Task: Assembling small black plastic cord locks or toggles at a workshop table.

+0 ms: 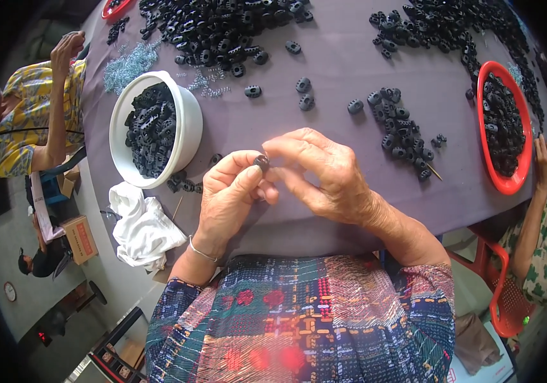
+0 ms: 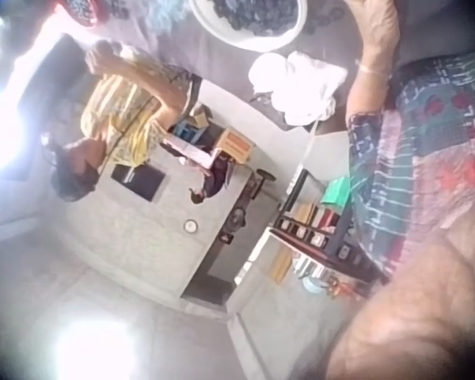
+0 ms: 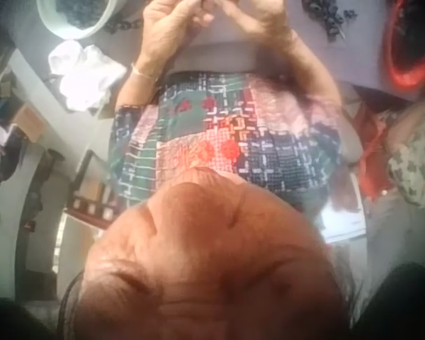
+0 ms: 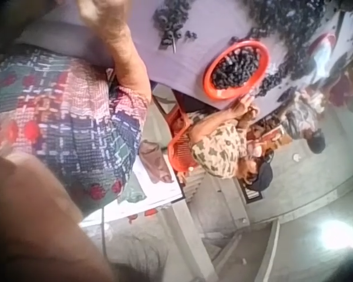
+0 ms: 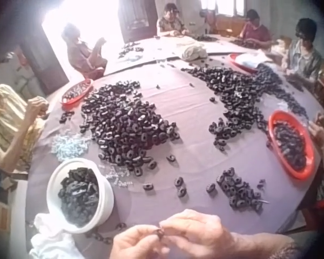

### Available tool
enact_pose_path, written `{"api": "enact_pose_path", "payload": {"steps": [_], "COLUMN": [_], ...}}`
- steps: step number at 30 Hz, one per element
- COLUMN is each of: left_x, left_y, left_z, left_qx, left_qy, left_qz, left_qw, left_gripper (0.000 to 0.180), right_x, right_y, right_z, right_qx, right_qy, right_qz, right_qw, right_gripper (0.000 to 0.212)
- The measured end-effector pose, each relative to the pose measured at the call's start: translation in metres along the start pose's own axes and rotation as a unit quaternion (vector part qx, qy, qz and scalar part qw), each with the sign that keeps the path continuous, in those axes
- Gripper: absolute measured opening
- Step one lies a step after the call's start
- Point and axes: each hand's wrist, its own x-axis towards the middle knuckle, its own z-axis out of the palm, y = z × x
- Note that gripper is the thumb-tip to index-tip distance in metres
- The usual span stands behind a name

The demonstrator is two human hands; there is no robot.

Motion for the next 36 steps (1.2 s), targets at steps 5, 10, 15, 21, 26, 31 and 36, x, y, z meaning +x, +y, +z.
{"api": "enact_pose_path", "payload": {"steps": [5,10,15,21,26,31,36], "left_x": [-0.001,0.003,0.004,0.002,0.001,0.0,0.006], "left_y": [0.0,-0.003,-0.008,-0.016,-0.028,-0.026,-0.036], "left_z": [0.001,0.0,-0.002,0.005,0.0,0.009,0.002], "left_qx": [-0.052,-0.067,-0.081,-0.115,-0.057,-0.05,-0.071], "left_qy": [-0.024,-0.038,-0.048,-0.097,-0.138,-0.131,-0.146], "left_qz": [0.01,0.02,0.021,-0.026,-0.012,0.008,0.062], "left_qw": [0.998,0.997,0.995,0.988,0.989,0.99,0.985], "left_gripper": [0.019,0.019,0.019,0.02,0.019,0.016,0.017], "right_x": [-0.001,0.0,0.002,0.003,0.005,0.009,0.051], "right_y": [-0.004,-0.002,0.005,0.003,0.01,0.012,0.007], "right_z": [0.001,0.003,0.004,-0.014,-0.008,-0.004,-0.01], "right_qx": [0.011,-0.044,-0.077,-0.014,-0.053,-0.134,-0.204], "right_qy": [0.001,0.016,0.015,-0.021,0.01,0.037,0.006], "right_qz": [0.014,-0.036,-0.089,-0.047,-0.021,-0.048,-0.002], "right_qw": [1.0,0.998,0.993,0.999,0.998,0.989,0.979], "right_gripper": [0.036,0.036,0.032,0.029,0.027,0.023,0.026]}}
